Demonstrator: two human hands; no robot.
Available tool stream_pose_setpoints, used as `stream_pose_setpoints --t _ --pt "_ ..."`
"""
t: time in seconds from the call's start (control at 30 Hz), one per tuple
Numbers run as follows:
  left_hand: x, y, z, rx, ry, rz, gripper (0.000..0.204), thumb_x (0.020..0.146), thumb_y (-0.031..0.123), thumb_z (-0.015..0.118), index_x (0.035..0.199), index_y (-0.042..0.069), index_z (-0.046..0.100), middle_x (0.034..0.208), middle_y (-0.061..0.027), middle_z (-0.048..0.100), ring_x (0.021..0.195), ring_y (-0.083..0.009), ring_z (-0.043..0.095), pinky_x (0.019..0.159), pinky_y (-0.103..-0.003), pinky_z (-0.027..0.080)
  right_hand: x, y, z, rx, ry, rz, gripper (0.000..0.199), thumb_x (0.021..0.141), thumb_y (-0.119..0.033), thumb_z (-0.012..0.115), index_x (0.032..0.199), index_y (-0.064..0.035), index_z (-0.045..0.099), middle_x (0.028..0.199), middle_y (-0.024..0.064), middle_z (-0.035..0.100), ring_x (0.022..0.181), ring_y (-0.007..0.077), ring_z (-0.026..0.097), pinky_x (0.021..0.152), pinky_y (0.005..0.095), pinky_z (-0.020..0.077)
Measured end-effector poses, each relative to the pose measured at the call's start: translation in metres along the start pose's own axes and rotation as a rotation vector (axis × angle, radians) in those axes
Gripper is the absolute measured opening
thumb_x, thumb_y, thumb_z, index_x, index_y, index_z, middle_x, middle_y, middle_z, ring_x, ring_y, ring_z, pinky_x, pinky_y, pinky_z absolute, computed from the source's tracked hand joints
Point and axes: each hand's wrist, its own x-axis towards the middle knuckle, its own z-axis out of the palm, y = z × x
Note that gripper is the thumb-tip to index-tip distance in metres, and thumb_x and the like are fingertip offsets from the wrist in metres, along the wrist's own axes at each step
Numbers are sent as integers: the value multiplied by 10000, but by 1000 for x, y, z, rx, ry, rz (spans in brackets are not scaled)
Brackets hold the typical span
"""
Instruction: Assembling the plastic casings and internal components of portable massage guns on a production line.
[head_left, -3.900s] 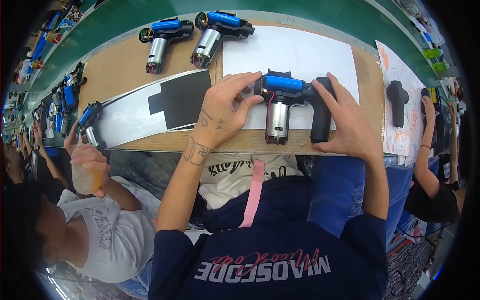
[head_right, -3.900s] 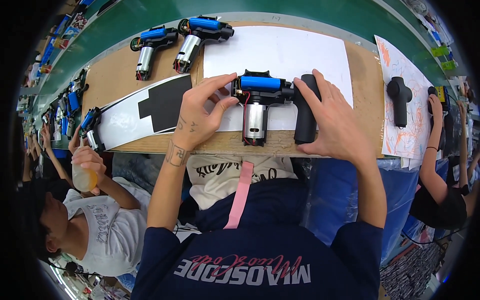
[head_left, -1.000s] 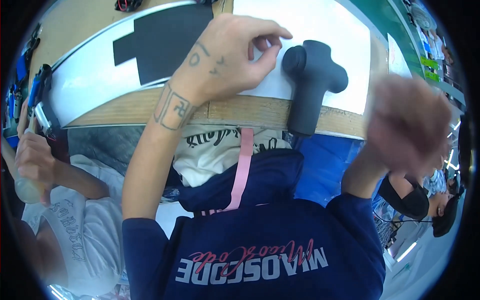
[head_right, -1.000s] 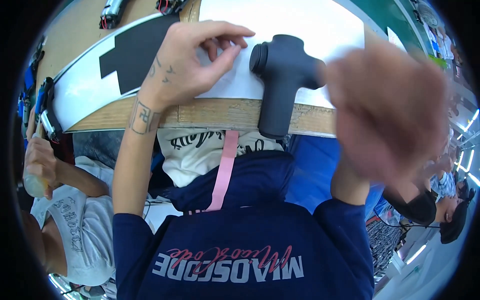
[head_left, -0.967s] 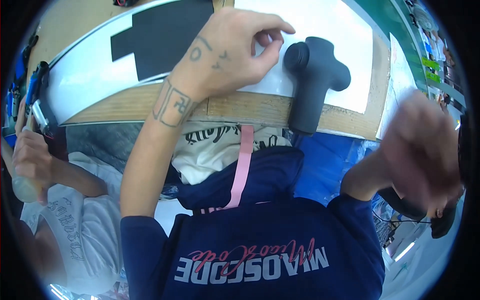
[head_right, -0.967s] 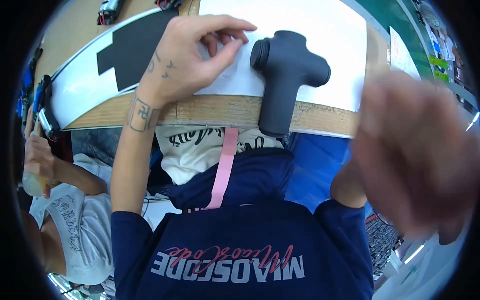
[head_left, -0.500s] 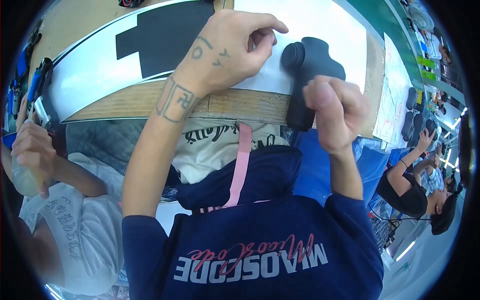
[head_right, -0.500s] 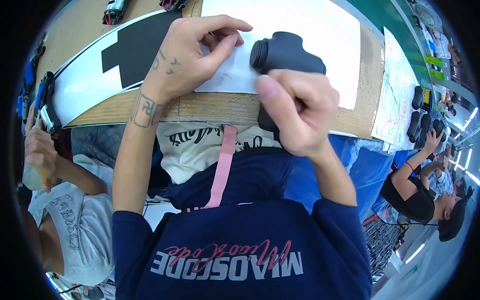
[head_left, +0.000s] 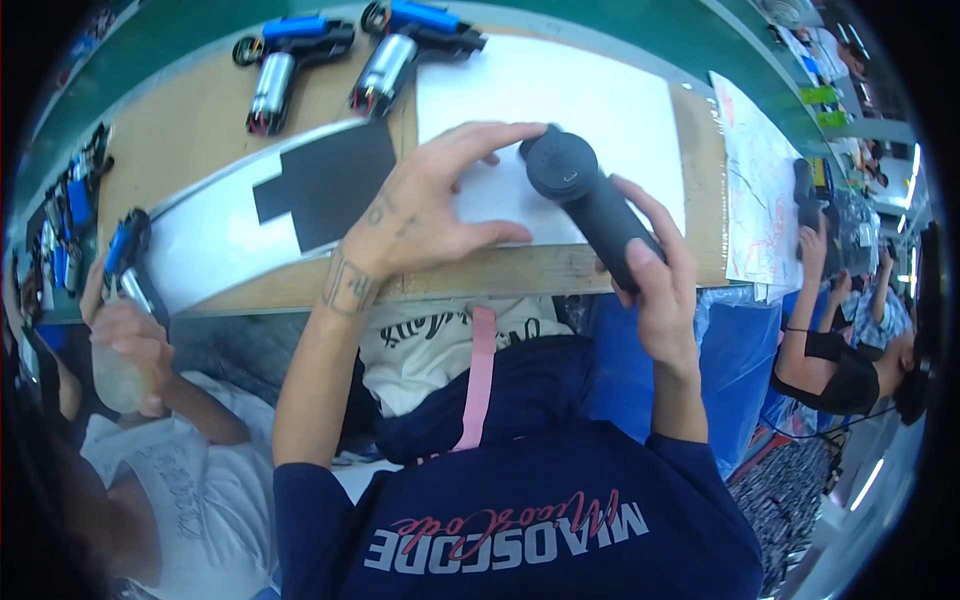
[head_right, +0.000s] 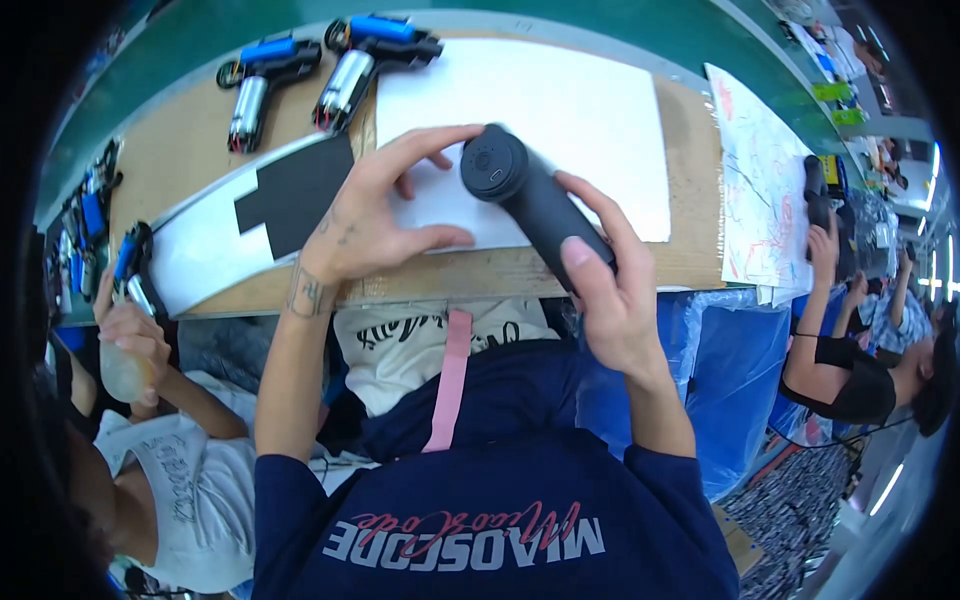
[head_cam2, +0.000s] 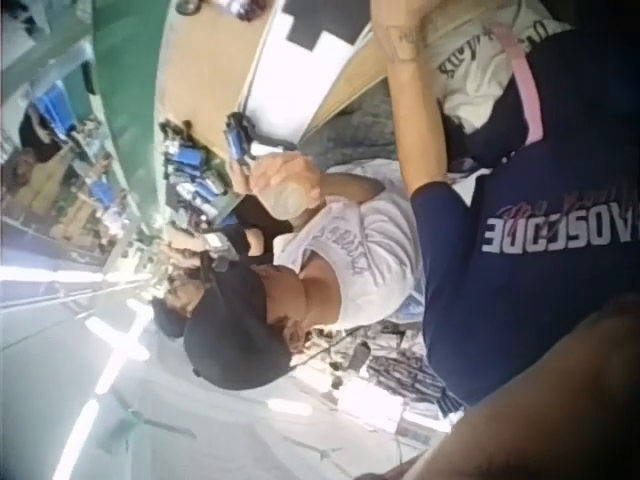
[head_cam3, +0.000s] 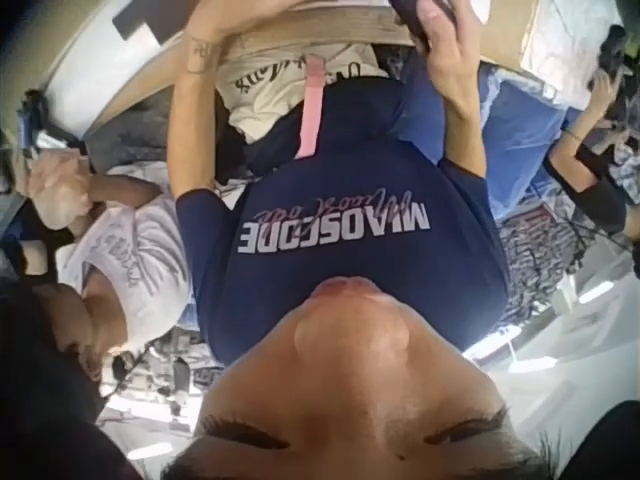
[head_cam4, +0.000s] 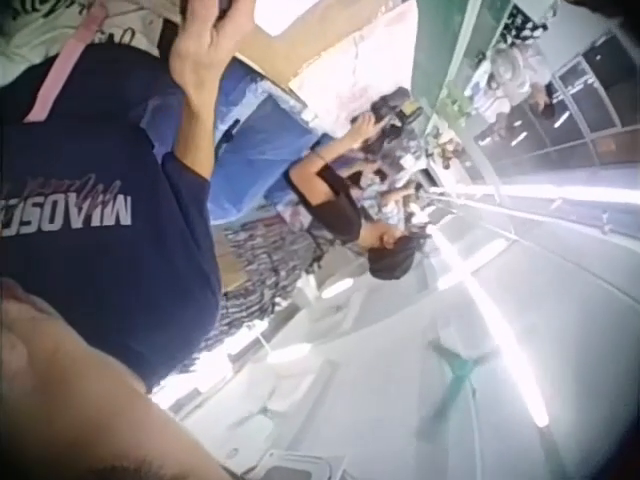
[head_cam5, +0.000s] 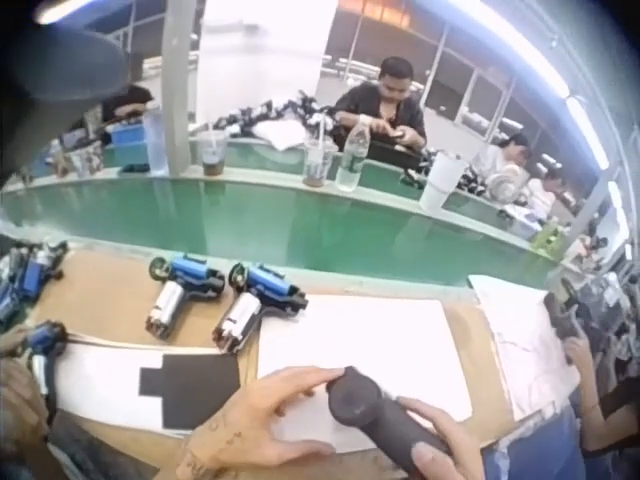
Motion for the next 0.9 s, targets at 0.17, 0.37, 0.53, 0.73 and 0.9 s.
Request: stream_pose_setpoints --t 0.17,0.37,0.53,0.73,0.9 --pt "1 13 14 -204 -30 10 729 660 108 932 1337 94 662 1313 -97 661 1191 -234 646 959 -345 536 -2 6 -22 148 -197 -111 593 905 -203 696 1421 51 550 1159 165 711 1050 217 699 905 356 548" --pt "-5 27 11 -193 21 39 686 647 95 944 1276 75 671 1252 -144 674 1135 -311 679 989 -413 536 -7 7 -8 -134 -97 -456 593 840 -240 784 1341 37 629 1141 202 744 1062 231 732 903 353 565" --pt "-8 34 13 -227 8 5 656 663 144 951 1247 32 673 1198 -136 696 1099 -281 689 964 -384 536 -10 17 -8 -271 24 -609 602 804 -311 837 1258 43 661 1052 195 759 893 231 749 801 333 579" --pt "-47 45 50 -724 249 -98 466 954 376 760 1145 -43 685 1031 -101 708 954 -153 668 786 -293 525 -11 53 0 1255 -347 337 452 1016 -447 587 986 -6 683 736 68 691 507 127 551 517 267 437" --pt "-43 43 23 -535 -49 -533 541 1077 463 550 990 -48 704 838 -55 682 786 -97 630 664 -263 482 -12 48 0 676 -178 403 525 1081 -489 422 885 -56 646 597 7 562 447 92 417 459 269 319"
